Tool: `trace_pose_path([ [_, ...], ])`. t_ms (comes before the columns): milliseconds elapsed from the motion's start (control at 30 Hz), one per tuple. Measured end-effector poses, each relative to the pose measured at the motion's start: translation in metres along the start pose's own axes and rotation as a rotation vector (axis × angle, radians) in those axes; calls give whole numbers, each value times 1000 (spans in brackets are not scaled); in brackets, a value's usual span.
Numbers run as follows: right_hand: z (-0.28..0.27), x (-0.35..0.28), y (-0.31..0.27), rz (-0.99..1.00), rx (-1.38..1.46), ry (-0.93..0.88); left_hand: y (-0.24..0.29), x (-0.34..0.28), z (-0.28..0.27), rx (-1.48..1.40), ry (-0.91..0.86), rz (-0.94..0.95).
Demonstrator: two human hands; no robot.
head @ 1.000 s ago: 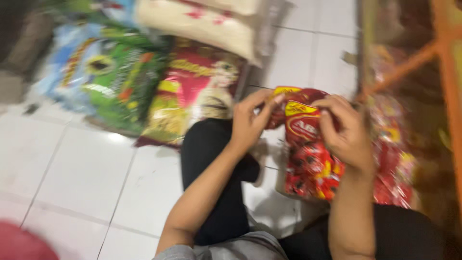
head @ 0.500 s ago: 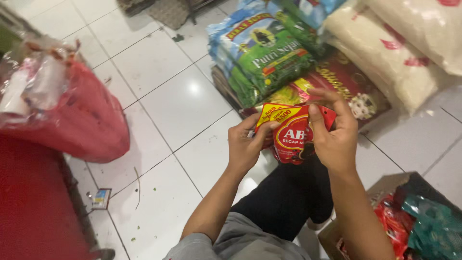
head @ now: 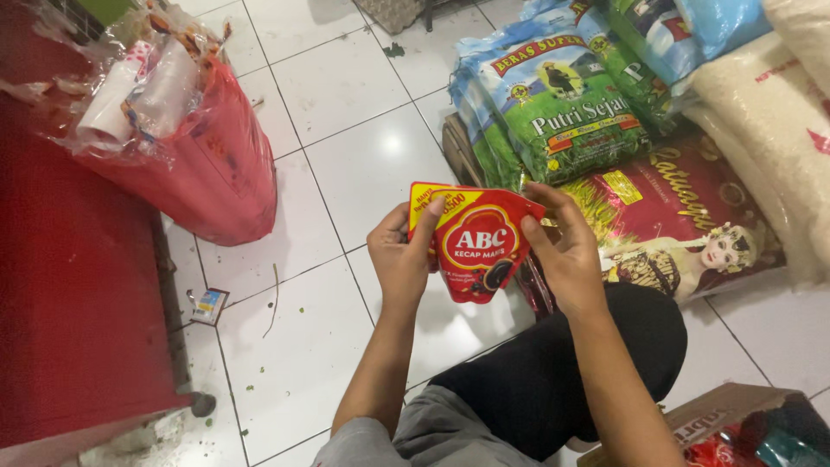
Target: The person picks up packets of sauce from a box on the floor and places them onto a shelf in a grocery store, organizing them one by one.
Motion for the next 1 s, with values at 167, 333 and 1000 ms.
trace_pose_path([
  [167, 9, -4, 18, 33, 45, -93, 1, 9, -3, -65, 7, 28],
  [333, 1, -5, 22, -6, -6, -32, -2, 9, -1, -32, -22, 6],
  [1000, -175, -115, -38, -110, -33, 318, -20, -90, 143, -331, -466, -102],
])
Point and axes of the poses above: each hand's wrist, its own x-axis towards the middle knuckle, its own z-axis out of the palm, y = z × x, the point moved 7 cm from there along x, towards the middle knuckle, and after that the axes turned 9 degrees about y, right-handed, at the moved point
